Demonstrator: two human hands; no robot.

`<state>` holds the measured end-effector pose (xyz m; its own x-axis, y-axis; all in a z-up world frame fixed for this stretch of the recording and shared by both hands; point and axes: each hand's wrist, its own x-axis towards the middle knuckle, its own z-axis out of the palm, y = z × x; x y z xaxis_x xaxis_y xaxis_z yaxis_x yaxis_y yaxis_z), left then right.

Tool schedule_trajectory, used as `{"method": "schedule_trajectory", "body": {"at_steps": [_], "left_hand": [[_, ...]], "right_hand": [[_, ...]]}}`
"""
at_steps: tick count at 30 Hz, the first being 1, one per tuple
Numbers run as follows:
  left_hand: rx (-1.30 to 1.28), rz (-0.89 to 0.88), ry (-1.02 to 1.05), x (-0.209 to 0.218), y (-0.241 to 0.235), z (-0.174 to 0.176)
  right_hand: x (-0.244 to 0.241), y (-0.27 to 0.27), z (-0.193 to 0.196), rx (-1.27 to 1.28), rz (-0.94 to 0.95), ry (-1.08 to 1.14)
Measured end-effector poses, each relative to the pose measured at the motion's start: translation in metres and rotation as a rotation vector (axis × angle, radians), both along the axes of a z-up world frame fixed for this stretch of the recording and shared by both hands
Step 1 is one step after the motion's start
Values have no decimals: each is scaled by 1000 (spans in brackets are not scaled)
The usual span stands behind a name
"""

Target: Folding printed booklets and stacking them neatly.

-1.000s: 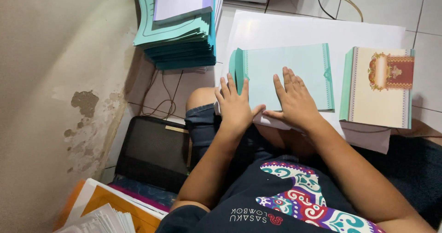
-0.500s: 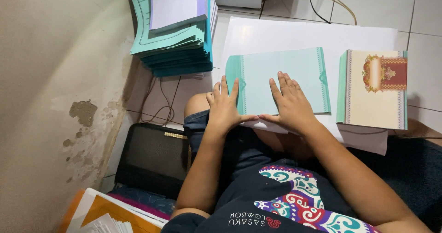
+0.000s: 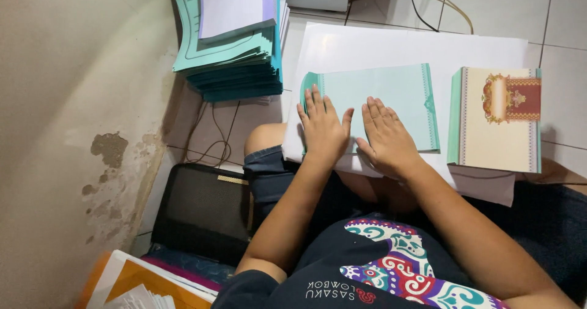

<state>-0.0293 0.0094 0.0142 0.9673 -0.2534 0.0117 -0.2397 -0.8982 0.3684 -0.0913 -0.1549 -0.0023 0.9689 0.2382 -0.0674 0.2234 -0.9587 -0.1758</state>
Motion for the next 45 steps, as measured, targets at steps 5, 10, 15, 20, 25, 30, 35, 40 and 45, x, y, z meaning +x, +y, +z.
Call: {"method": "schedule_trajectory", "body": {"at_steps": [5, 10, 15, 20, 25, 30, 35, 40, 45], "left_hand": [[21, -41, 6, -4, -2, 5], [49, -31, 15, 0, -5, -14], [3, -37, -364, 26, -22, -62], [-62, -64, -287, 19, -14, -38], [26, -68, -16, 31, -17, -22], [88, 0, -2, 43, -23, -18], [64, -10, -38, 48, -20, -16], [1, -1, -161, 57, -25, -34], [-73, -2, -271, 58, -21, -31]], "right_hand": [[11, 1, -1, 14, -49, 43], [53, -5, -9, 27, -81, -3], [65, -7, -9, 48, -90, -82], [68, -14, 0, 58, -132, -100], [80, -12, -9, 57, -123, -154], [53, -16, -1, 40, -129, -111], [-10, -12, 10, -31, 63, -93], [-14, -13, -3, -11, 69, -101], [-8, -9, 14, 86, -29, 78]]}}
